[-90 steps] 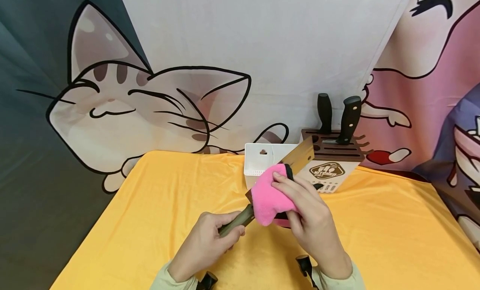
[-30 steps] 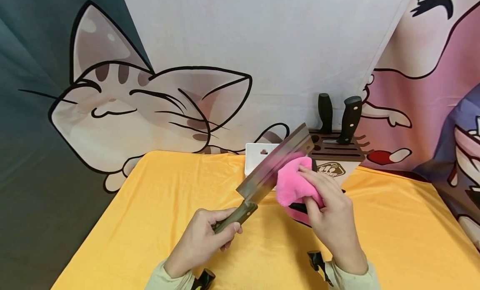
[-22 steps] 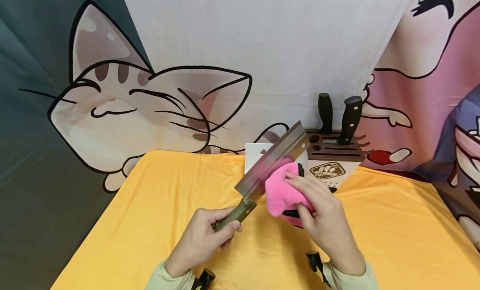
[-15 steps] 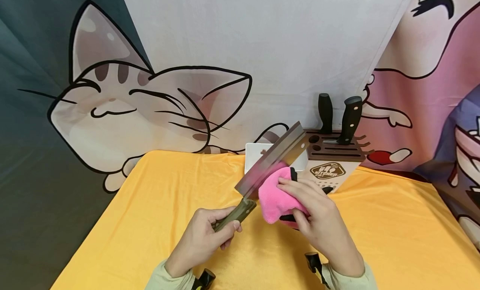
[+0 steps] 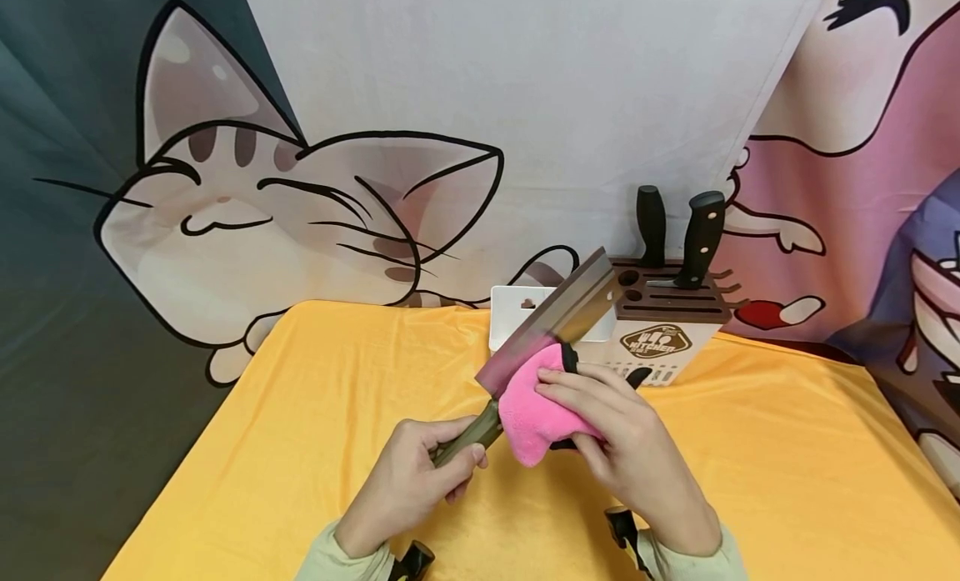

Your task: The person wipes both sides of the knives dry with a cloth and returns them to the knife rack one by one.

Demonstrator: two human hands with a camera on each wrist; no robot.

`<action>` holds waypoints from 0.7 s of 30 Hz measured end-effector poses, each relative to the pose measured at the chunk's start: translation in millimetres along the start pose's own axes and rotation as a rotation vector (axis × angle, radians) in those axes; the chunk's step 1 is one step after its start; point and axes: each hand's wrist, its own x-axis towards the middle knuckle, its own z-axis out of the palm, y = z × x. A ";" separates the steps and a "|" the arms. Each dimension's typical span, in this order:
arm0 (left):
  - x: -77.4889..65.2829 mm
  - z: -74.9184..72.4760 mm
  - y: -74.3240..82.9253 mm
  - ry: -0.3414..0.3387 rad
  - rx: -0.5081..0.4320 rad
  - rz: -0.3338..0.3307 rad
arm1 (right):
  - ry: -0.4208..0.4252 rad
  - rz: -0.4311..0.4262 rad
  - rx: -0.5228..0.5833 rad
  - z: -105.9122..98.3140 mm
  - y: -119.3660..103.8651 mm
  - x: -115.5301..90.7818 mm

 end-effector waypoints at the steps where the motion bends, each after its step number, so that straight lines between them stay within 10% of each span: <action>1: -0.1 0.3 0.0 -0.002 0.004 -0.005 | 0.010 -0.007 0.001 0.2 -0.5 0.6; 21: -2.7 6.3 11.3 -0.009 0.175 0.016 | 0.330 -0.090 -0.027 4.2 -11.2 15.6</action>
